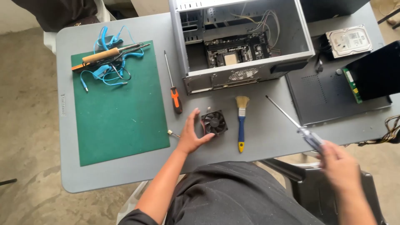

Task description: Cleaning a CPU cooler with a brush and then installing it onto a motherboard inside a computer case.

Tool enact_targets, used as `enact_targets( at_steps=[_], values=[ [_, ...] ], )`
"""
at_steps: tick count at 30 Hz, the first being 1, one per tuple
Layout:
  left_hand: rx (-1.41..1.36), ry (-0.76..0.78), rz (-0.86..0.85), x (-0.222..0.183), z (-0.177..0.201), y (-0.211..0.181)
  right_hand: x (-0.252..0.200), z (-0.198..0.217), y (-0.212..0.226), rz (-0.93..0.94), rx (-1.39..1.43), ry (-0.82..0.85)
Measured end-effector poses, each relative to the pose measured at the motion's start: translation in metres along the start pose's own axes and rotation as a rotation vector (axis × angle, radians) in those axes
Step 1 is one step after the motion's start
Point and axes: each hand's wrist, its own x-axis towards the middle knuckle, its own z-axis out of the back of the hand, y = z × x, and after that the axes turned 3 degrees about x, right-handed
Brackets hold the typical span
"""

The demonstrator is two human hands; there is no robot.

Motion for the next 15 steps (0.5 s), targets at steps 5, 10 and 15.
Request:
enact_targets(
  at_steps=[5,10,15],
  values=[
    [0.181,-0.010,0.092,0.008,-0.007,-0.032,0.044,-0.055,-0.059,0.201,0.084,0.049],
    [0.781,0.230,0.092,0.034,-0.045,-0.044,0.081,-0.076,-0.066,0.327,-0.272,0.190],
    [0.730,0.153,0.264,0.038,-0.051,-0.061,0.102,-0.076,-0.026,0.207,-0.571,0.311]
  ],
)
